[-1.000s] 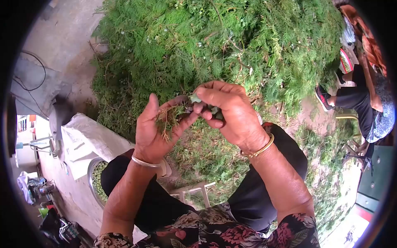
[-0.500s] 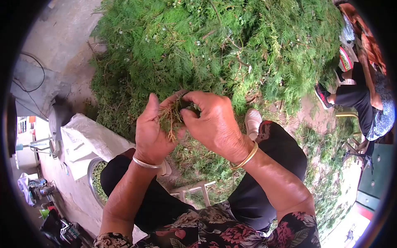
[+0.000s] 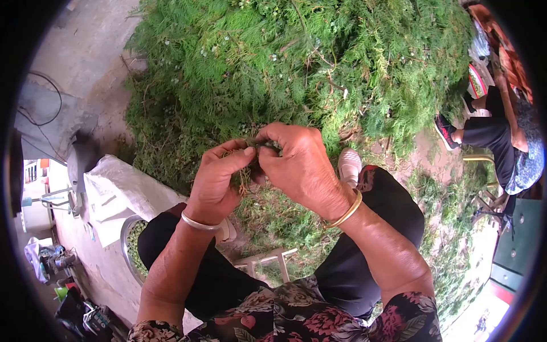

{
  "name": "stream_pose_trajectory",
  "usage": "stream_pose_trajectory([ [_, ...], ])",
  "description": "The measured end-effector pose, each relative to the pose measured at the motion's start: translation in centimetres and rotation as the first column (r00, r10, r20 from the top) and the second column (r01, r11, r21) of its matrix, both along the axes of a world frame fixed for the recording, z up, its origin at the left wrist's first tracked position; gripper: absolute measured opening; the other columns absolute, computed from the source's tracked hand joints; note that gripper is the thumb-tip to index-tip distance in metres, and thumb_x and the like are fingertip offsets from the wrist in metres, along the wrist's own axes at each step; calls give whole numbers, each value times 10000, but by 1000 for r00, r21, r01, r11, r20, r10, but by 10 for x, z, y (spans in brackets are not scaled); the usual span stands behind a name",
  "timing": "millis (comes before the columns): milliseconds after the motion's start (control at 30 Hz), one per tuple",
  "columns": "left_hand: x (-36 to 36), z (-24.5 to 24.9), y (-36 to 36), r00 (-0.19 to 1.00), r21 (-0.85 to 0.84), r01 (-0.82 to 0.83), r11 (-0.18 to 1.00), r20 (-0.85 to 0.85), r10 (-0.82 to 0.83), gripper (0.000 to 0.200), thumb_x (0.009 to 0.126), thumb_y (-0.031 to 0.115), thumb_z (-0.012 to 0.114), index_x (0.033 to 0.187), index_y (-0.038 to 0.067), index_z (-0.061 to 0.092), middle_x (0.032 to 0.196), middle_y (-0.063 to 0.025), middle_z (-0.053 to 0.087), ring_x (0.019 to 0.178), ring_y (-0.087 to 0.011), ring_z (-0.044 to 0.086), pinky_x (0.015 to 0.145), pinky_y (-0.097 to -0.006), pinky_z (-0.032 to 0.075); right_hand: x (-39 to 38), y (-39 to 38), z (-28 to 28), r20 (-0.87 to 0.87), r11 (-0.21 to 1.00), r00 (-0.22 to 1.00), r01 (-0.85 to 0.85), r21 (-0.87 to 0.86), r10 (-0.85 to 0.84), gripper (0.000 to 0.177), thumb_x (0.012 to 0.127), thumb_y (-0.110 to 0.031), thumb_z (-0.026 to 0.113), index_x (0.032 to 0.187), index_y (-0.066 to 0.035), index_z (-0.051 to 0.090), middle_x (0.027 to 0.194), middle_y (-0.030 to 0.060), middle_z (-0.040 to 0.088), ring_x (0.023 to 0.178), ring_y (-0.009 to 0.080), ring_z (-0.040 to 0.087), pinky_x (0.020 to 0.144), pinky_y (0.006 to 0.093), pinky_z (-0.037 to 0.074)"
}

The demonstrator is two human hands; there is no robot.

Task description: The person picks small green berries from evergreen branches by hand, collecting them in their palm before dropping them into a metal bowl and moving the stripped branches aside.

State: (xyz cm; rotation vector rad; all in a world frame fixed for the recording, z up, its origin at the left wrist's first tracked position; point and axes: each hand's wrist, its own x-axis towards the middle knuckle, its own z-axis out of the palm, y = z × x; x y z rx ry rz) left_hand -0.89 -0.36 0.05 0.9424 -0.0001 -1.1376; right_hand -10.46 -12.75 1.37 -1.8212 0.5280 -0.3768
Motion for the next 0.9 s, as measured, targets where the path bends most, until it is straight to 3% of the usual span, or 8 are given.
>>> stream_pose_trajectory([
  [167,4,-6,3,999,74,-11,997,34,9,83,821,16,595,878,-38,569,732,-124,632,603,-192,607,512,-280,445,-1,-7,14,-37,998,998,-59,2,59,122,782,-44,607,851,48,646,670,120,651,569,130,617,486,262,466],
  [200,6,-6,3,999,77,-9,997,33,7,83,821,16,595,878,-38,569,732,-124,632,603,-192,607,512,-280,445,-1,-10,25,-42,959,998,-34,282,47,117,787,-49,617,849,44,650,667,95,644,549,99,572,458,231,421],
  [500,-27,-21,11,953,132,248,960,146,-266,192,836,84,606,994,-19,565,869,-121,640,697,-210,605,601,-307,483,-18,-38,26,186,344,978,-144,928,-93,216,816,-77,620,1000,4,538,859,155,630,646,120,551,447,172,340],
  [567,-58,-22,20,523,149,709,689,544,-656,312,817,138,657,1061,-24,550,974,-136,630,806,-234,615,681,-316,505,-20,-39,28,205,331,972,-156,931,-117,198,824,-88,613,988,-1,541,888,183,635,659,144,571,446,182,354],
  [600,-65,-30,24,519,153,715,683,539,-664,312,817,138,657,1061,-24,550,974,-136,630,806,-234,615,681,-316,505,-21,-39,29,220,316,966,-168,934,-134,182,832,-100,606,975,-6,545,916,211,640,672,169,591,445,191,367],
  [667,-74,-52,30,24,400,557,728,868,-496,346,774,118,694,1060,-25,562,1052,-166,608,903,-230,614,742,-304,502,-24,-40,29,255,257,957,-214,942,-138,178,854,-140,597,962,-11,541,948,251,637,695,201,615,447,210,388],
  [800,-69,-56,33,363,598,539,593,471,-804,334,695,148,745,951,-7,595,959,-142,633,825,-232,641,706,-339,502,-29,-37,35,200,232,967,-160,959,-159,184,841,-129,638,937,12,570,868,181,629,641,155,572,438,198,377],
  [900,-98,-75,48,103,535,606,589,681,-725,314,724,126,670,984,-16,566,853,-166,612,749,-329,624,672,-417,492,-29,-38,28,238,319,963,-188,929,-127,163,809,-76,658,918,25,590,805,126,608,597,110,528,429,187,362],
])
